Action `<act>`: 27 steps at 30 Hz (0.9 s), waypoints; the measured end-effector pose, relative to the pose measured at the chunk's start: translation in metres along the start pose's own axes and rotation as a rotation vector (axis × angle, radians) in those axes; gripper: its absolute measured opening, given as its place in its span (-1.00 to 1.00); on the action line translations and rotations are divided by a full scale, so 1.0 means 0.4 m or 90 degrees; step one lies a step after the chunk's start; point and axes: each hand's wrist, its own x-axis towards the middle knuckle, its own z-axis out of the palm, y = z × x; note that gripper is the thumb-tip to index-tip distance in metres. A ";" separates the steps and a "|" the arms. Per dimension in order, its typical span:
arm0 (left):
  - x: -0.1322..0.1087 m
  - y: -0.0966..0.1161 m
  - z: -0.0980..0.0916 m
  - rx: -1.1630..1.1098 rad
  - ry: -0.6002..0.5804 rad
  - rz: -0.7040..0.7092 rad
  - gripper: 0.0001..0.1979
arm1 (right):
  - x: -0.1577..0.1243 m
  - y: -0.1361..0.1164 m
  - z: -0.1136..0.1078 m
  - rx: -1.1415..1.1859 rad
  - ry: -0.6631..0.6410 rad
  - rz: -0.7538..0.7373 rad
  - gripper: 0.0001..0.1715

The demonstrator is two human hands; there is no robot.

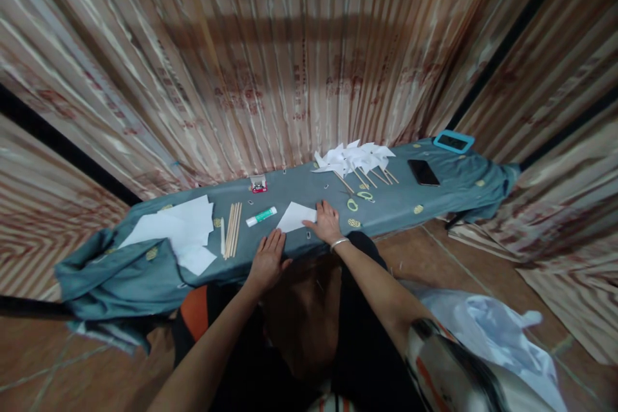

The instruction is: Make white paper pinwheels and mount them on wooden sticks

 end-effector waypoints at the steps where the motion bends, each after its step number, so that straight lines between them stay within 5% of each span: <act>1: -0.009 0.000 -0.001 0.000 0.004 -0.006 -0.36 | 0.000 0.001 0.000 -0.005 -0.003 0.000 -0.17; 13: -0.037 0.015 -0.026 -0.020 -0.012 -0.050 -0.38 | -0.005 0.024 0.009 -0.041 0.009 -0.018 -0.42; 27: -0.039 0.023 -0.033 -0.023 -0.025 -0.064 -0.38 | 0.008 0.077 -0.031 -0.061 -0.012 -0.100 -0.40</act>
